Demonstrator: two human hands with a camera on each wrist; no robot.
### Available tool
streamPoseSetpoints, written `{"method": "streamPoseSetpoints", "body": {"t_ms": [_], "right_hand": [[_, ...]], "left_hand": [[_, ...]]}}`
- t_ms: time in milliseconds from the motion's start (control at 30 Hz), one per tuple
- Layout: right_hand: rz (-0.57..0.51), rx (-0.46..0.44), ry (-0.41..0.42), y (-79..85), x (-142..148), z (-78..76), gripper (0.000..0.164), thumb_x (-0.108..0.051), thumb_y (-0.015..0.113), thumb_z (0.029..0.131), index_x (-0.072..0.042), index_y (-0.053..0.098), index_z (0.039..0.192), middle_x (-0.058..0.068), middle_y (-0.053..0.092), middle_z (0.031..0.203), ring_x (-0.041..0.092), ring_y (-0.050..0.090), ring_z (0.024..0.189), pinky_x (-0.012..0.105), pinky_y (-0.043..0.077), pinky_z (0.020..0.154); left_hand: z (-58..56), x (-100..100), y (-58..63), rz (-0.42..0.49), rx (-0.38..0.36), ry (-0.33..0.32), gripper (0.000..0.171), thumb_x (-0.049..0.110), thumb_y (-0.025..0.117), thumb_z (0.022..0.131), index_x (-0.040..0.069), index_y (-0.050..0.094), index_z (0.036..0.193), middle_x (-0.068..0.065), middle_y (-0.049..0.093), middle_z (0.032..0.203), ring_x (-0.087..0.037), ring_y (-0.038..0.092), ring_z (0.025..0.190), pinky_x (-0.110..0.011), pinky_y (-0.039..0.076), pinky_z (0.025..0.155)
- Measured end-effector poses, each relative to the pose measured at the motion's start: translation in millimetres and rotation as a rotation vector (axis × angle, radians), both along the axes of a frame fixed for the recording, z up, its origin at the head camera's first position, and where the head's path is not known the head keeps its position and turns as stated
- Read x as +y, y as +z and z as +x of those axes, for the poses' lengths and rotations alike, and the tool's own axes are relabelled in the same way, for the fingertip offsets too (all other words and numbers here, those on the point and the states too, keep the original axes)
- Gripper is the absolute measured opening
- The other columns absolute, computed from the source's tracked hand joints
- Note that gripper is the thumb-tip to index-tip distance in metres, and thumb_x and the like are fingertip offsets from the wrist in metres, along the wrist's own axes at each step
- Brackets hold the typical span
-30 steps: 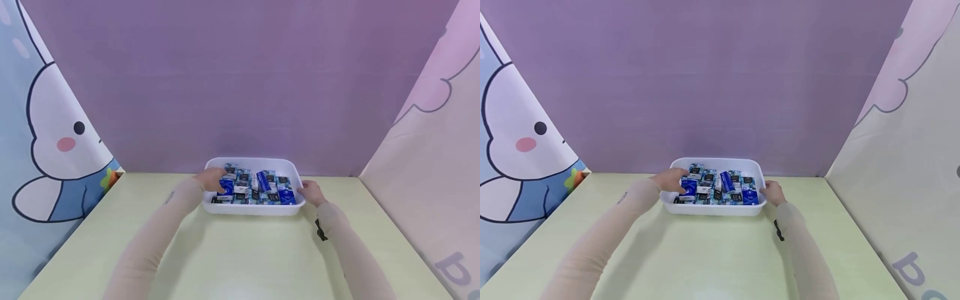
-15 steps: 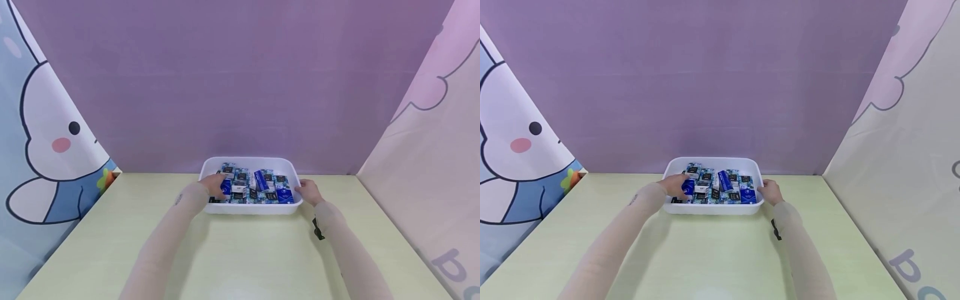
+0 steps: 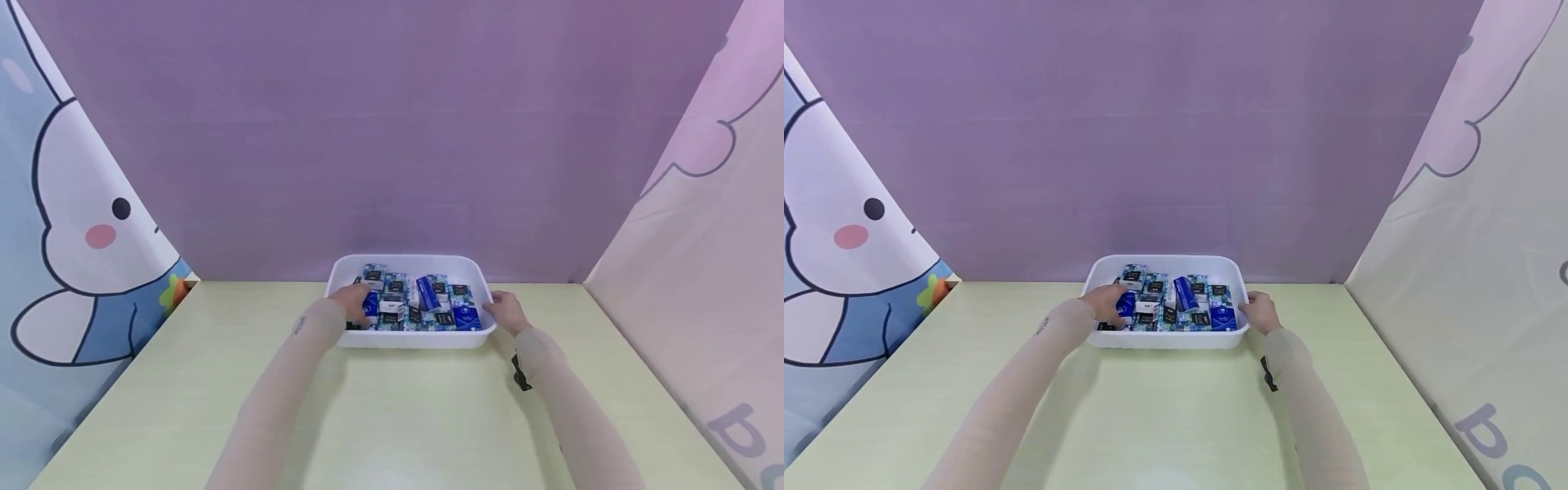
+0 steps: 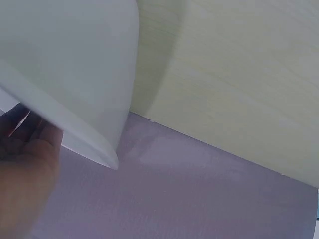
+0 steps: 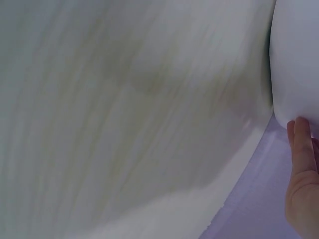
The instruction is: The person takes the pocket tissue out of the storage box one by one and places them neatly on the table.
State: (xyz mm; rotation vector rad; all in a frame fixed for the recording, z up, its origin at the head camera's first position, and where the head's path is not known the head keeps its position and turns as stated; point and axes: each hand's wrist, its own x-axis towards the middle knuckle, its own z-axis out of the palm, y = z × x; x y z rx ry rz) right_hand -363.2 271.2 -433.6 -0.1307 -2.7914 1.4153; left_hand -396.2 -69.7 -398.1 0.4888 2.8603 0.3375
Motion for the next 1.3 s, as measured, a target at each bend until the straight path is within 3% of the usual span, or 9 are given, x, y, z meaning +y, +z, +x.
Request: {"method": "streamPoseSetpoints", "body": {"t_ms": [200,333,500,800,967,1167,1300], "right_hand": [[-0.029,-0.004,-0.001,-1.6,-1.0,-0.4,0.043,-0.007,0.048,0.090,0.014,0.042,0.127,0.033,0.050,0.123,0.043,0.053,0.110,0.047,0.048,0.093],[-0.025,0.020,0.013,-3.5,1.4,-2.5,0.043,-0.009,0.052,0.089,0.015,0.045,0.124,0.033,0.053,0.117,0.042,0.057,0.103,0.046,0.052,0.086],[-0.023,-0.013,-0.017,-2.9,-1.4,-2.9,0.043,-0.007,0.046,0.091,0.013,0.040,0.129,0.033,0.049,0.125,0.043,0.052,0.113,0.047,0.046,0.095],[-0.006,-0.019,-0.020,2.0,-4.6,0.7,0.043,-0.006,0.043,0.093,0.014,0.037,0.130,0.033,0.047,0.126,0.044,0.050,0.114,0.048,0.046,0.096],[-0.012,-0.013,-0.022,1.7,-4.0,1.8,0.043,-0.006,0.042,0.093,0.013,0.038,0.130,0.033,0.048,0.126,0.044,0.050,0.114,0.048,0.046,0.095],[-0.007,-0.005,-0.017,1.3,-3.5,1.4,0.043,-0.007,0.042,0.092,0.014,0.039,0.130,0.033,0.048,0.125,0.044,0.051,0.113,0.048,0.046,0.095],[-0.006,-0.007,-0.014,2.1,-3.6,2.4,0.043,-0.007,0.042,0.092,0.014,0.038,0.130,0.034,0.047,0.126,0.044,0.051,0.113,0.048,0.046,0.095]], "left_hand": [[1.4,-2.3,0.6,0.008,-0.006,0.010,0.086,0.027,0.081,0.067,0.004,0.039,0.138,-0.011,0.048,0.134,-0.027,0.048,0.120,-0.040,0.037,0.106],[0.6,-2.3,1.3,0.004,0.001,-0.002,0.084,0.028,0.081,0.068,0.003,0.039,0.137,-0.013,0.050,0.132,-0.028,0.048,0.119,-0.040,0.036,0.106],[-1.6,-1.5,1.8,-0.005,-0.003,-0.002,0.085,0.028,0.080,0.068,0.003,0.038,0.137,-0.013,0.048,0.134,-0.028,0.047,0.121,-0.041,0.035,0.107],[-1.4,-3.9,5.4,-0.003,-0.006,0.002,0.089,0.027,0.081,0.067,0.002,0.036,0.138,-0.014,0.047,0.135,-0.029,0.046,0.122,-0.041,0.036,0.107],[3.7,-5.0,18.0,-0.021,-0.017,0.004,0.086,0.028,0.079,0.070,0.003,0.035,0.140,-0.014,0.044,0.138,-0.029,0.044,0.124,-0.041,0.034,0.108],[12.2,-9.0,46.4,-0.008,-0.017,-0.040,0.086,0.028,0.078,0.071,0.000,0.034,0.139,-0.016,0.042,0.139,-0.032,0.042,0.125,-0.043,0.033,0.108],[22.6,-11.8,65.5,0.005,-0.004,-0.041,0.086,0.027,0.077,0.071,0.001,0.033,0.140,-0.015,0.045,0.135,-0.031,0.047,0.119,-0.043,0.037,0.105]]}}
